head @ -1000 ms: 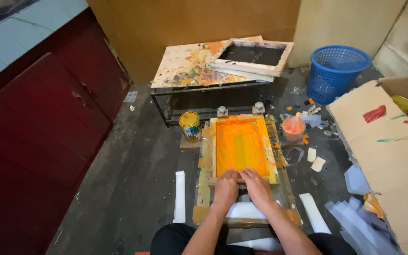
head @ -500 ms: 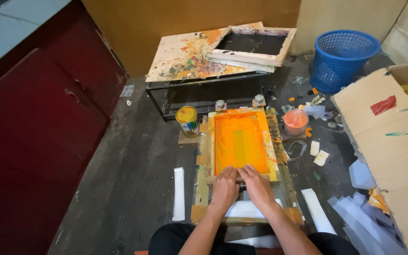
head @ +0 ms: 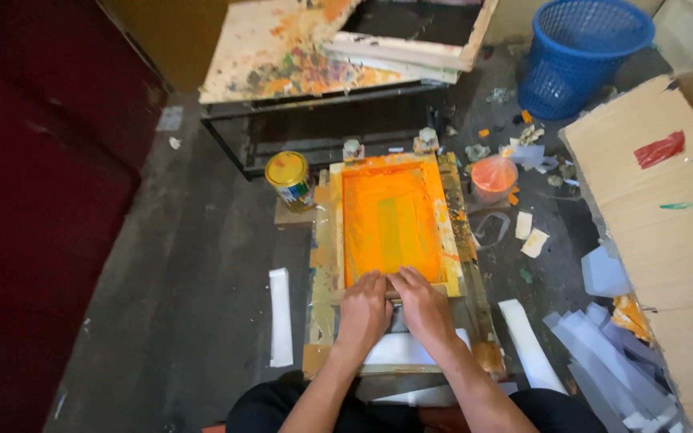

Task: The person sits on the floor and uses a squeegee to pull orange ink across a screen printing frame, transferring the design onto a white sheet of paper placed underneath. The person repeats this process multiple times, lifting the screen to reveal the printed paper and placing a new sheet for the next print.

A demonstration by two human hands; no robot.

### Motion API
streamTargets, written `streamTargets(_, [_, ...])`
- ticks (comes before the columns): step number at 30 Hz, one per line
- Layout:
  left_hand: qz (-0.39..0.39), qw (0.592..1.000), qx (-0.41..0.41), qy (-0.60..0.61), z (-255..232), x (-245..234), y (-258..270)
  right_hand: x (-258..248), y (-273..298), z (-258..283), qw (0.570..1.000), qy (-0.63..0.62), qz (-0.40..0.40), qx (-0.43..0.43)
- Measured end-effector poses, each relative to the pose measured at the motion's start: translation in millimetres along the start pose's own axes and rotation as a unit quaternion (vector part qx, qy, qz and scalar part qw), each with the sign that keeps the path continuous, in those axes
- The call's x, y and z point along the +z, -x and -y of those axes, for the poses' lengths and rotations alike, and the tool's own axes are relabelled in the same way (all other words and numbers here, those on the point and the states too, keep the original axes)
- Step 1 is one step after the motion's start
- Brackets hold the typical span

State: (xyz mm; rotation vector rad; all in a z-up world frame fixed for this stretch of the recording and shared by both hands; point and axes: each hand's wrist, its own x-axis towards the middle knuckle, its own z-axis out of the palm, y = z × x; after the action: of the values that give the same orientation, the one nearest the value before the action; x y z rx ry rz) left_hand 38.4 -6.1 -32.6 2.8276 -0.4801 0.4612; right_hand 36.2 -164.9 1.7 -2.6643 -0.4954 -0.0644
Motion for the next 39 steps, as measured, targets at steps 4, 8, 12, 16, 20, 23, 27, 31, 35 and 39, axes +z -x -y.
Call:
streamTargets(4, [-0.003, 1.0, 0.014, 0.006, 14.3, 12.8, -7.6, -5.5, -14.1, -8.1, 1.0, 0.004, 0.022, -0.01])
streamTargets(8, [0.033, 0.999, 0.042, -0.004, 24.1, 4.3, -17.4, -28.0, -36.8, -3.1, 0.996, 0.01, 0.089, -0.006])
streamTargets(12, [-0.013, 0.998, 0.052, -0.026, 31.9, -20.1, -64.8, -47.5, -74.7, -4.5, 0.996, -0.015, 0.054, -0.069])
streamTargets(16, [-0.082, 0.993, 0.066, -0.055, 46.5, -23.4, -113.6, -41.4, -119.5, -19.9, 0.998, 0.005, 0.033, -0.049])
streamTargets(20, [-0.145, 0.982, 0.07, -0.097, 66.1, 10.5, -149.8, -16.0, -159.0, -48.0, 0.995, 0.049, -0.011, -0.083])
streamTargets(23, [-0.167, 0.977, 0.075, -0.105, 76.5, 29.5, -166.4, -13.0, -177.6, -56.6, 0.993, 0.066, -0.026, -0.09])
streamTargets(27, [-0.151, 0.982, 0.071, -0.092, 82.9, 48.2, -176.7, -8.3, -190.5, -69.1, 0.993, 0.084, -0.018, -0.081])
streamTargets(31, [-0.125, 0.985, 0.073, -0.089, 83.3, 55.6, -169.0, -13.3, -182.6, -64.2, 0.995, 0.071, -0.01, -0.075])
streamTargets(35, [-0.065, 0.993, 0.056, -0.081, 74.7, 45.9, -146.9, -41.2, -160.6, -40.2, 0.998, 0.016, 0.041, -0.054])
streamTargets(39, [0.003, 0.997, 0.065, -0.037, 66.4, 28.7, -111.4, -46.6, -131.1, -32.4, 0.993, 0.017, 0.113, -0.038])
